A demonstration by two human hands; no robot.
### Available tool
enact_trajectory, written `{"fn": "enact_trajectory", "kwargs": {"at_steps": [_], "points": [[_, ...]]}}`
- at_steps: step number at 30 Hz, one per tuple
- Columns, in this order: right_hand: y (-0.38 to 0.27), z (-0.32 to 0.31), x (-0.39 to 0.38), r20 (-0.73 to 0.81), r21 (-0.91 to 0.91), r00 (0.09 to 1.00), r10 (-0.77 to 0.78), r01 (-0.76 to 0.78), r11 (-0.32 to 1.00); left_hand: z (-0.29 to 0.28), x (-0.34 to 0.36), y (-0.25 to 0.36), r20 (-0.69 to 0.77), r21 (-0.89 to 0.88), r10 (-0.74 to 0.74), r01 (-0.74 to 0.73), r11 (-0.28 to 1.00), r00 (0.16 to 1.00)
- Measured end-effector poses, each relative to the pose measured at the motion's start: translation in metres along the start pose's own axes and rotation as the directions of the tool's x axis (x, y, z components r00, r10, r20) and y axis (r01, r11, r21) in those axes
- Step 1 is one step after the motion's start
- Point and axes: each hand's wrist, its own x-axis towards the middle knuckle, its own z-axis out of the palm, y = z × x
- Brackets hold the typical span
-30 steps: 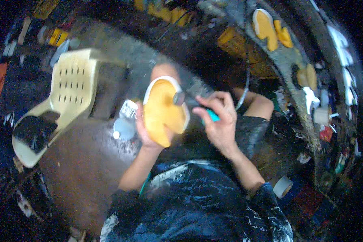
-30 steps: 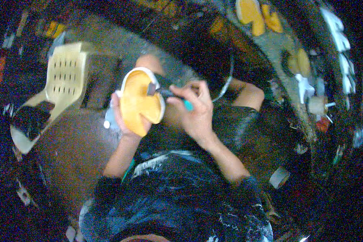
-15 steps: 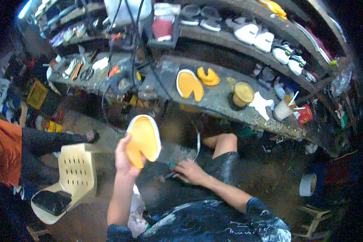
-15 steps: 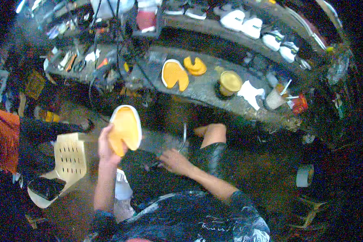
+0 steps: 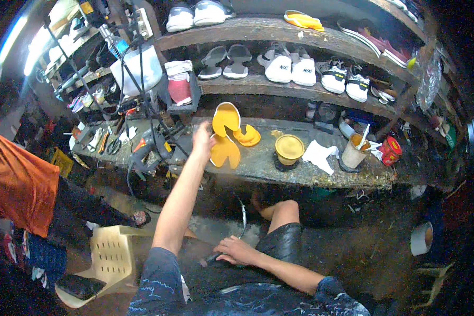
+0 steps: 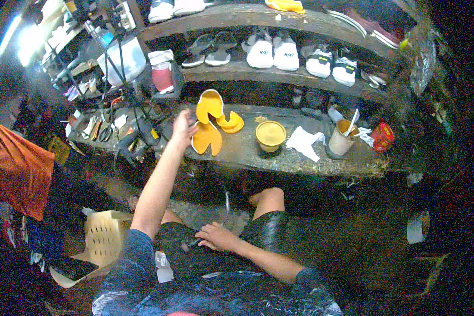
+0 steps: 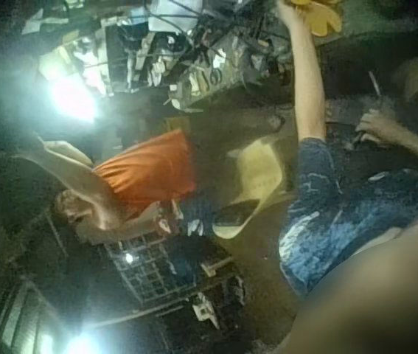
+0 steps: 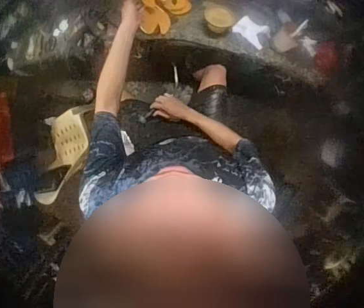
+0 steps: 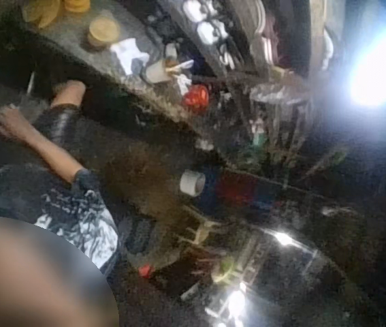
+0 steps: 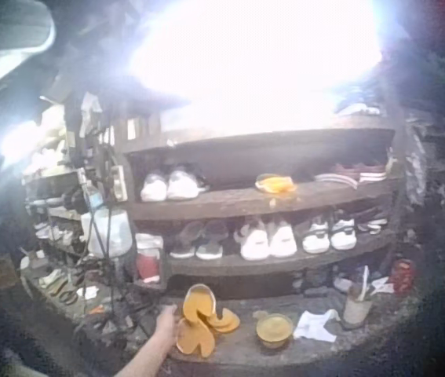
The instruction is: The person uses a handheld rotary grinding tool to smooth the inner surface of yellow slipper soles. They hold each sole in one hand and grind along the interior contours, then place the finished sole on a nearby shelf before picking up the next one.
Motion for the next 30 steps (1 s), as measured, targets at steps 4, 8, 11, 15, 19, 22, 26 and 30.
{"fn": "enact_trajectory", "kwargs": {"at_steps": [4,8,11,15,19,22,26,30], "points": [[-0.001,0.0,0.0,-0.036,0.033,0.999,-0.019,0.02,0.999,-0.012,-0.01,-0.045,-0.042,0.999,0.426,0.043,0.006,0.904],[-0.004,-0.002,0.0,0.058,-0.018,0.998,0.009,-0.008,1.0,-0.019,-0.001,-0.038,0.029,0.999,0.345,-0.043,0.033,0.938],[-0.006,-0.004,0.001,0.016,-0.019,1.0,-0.016,0.016,1.0,-0.023,0.002,-0.012,-0.028,0.761,0.026,0.005,0.649,0.999],[-0.011,-0.009,0.002,0.02,-0.032,0.999,-0.042,0.042,0.999,-0.054,-0.05,0.017,0.161,0.107,-0.057,0.04,0.993,0.985],[-0.017,-0.017,0.004,0.003,-0.038,0.997,-0.071,0.071,0.997,-0.12,-0.133,0.045,0.26,-0.227,0.029,0.032,0.973,0.965],[-0.025,-0.025,0.006,-0.043,0.047,0.998,-0.034,0.036,0.998,-0.179,-0.195,0.043,0.23,-0.524,0.117,0.022,0.851,0.966],[-0.039,-0.039,0.012,-0.026,0.081,1.0,-0.004,0.006,0.997,-0.243,-0.267,0.003,0.188,-0.698,0.187,-0.003,0.716,0.964],[-0.056,-0.042,0.022,-0.061,0.049,0.998,0.011,-0.008,0.999,-0.292,-0.313,-0.041,0.194,-0.786,0.078,0.107,0.609,0.978]]}}
